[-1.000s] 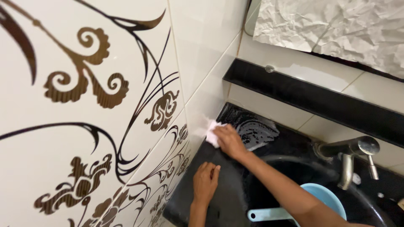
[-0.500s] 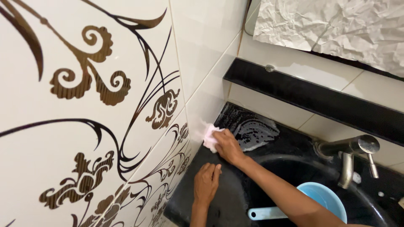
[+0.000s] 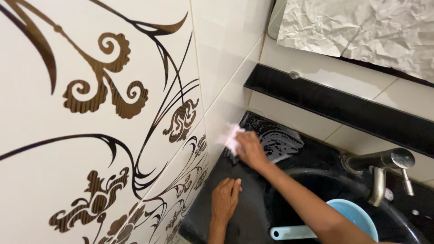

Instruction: The person wipes the black granite sink counter and the surrounding tiled wall with a cloth, then applies a soapy solution from a blue scoop and continues scrubbing the surface.

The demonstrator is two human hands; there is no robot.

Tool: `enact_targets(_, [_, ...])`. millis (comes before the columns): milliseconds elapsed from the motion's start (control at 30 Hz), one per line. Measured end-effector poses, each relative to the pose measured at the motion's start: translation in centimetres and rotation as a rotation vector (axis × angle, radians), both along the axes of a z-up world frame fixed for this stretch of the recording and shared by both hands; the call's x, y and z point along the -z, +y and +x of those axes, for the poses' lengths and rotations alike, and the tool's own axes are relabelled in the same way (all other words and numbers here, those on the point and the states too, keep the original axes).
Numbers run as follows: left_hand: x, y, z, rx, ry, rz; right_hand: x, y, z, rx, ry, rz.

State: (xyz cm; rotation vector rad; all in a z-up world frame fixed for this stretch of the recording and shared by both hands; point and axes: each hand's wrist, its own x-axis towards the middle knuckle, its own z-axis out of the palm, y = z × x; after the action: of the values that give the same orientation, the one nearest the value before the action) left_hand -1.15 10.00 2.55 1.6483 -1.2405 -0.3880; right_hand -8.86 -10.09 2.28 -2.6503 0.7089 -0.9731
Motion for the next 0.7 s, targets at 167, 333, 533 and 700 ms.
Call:
enact_targets(167, [0.1,0.1,0.0,0.007,-0.012,-0.027,-1.5,3.2,-1.6,-0.314,0.044,0.069])
enact_targets(333, [-0.3,0.1,0.0,-0.004,-0.008,0.035,1.2,-3.3,-1.0,-0.117,0.004,0.088])
enact_targets(533, [-0.4,0.1,0.0,0.0,0.005,-0.001,3.3,-11.3,-0.2,0.148,-0.042,-0.051])
enact_targets(700, [-0.5,0.3,0.0,0.003,0.023,0.03,2.6,-5.1,0.6,0.14,0.029,-0.107])
